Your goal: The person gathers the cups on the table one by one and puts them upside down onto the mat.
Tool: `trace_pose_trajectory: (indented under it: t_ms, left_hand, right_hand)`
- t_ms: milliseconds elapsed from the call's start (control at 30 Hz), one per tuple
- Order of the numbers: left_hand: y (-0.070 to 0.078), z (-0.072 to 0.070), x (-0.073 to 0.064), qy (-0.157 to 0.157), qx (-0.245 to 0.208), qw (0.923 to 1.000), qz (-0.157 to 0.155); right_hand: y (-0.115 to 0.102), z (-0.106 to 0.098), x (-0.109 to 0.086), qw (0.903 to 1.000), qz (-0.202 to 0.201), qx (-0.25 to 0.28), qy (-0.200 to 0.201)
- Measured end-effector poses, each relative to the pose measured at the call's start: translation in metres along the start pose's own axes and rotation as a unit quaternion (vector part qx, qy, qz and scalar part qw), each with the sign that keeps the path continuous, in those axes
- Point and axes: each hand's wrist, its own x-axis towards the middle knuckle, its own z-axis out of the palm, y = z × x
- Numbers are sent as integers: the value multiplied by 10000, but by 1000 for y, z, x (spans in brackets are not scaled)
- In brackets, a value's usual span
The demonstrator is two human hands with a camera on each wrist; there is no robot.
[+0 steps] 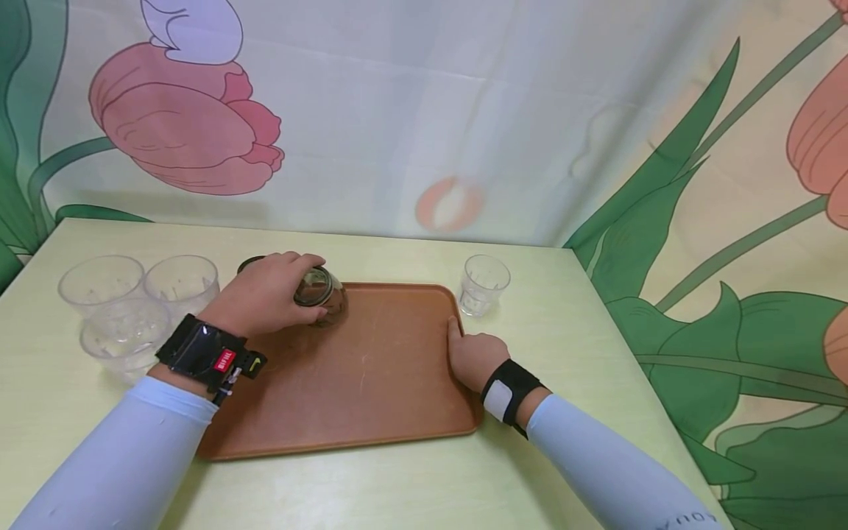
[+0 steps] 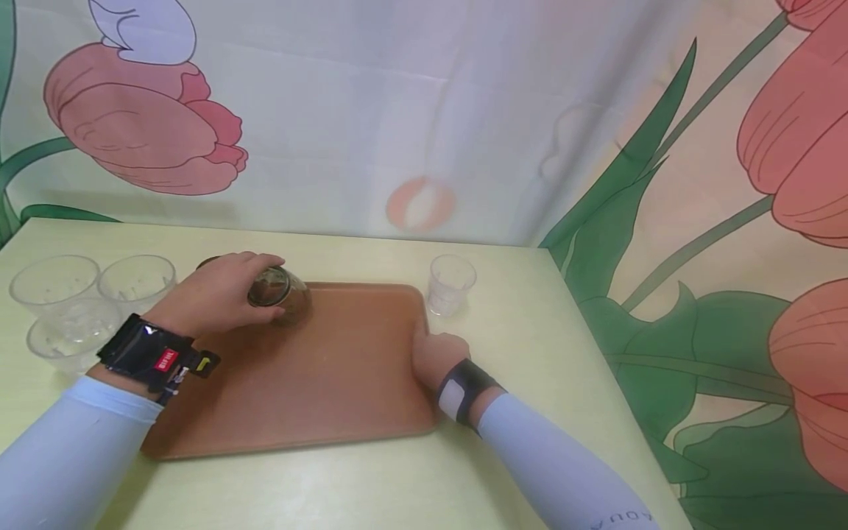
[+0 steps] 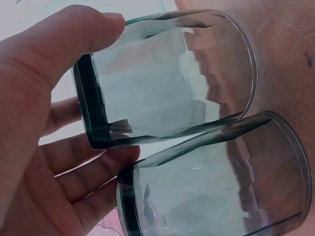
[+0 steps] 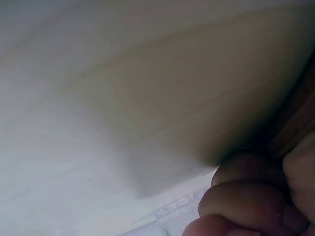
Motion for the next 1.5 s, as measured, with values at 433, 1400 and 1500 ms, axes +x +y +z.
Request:
trace_pose_trajectory:
  t_ms: [433,1400,1500]
  left_hand:
    - [-1,5,2,124,197,9997,-10]
    - [-5,8,7,3,427,9979,-479]
    - [-4,9,8,17,453,9977,-498]
  right_hand:
    - [1,3,0,9999,-8,47,128]
    - [0,3,-1,9992,-1,67,403]
    - [0,5,-1,9992,10,82,396]
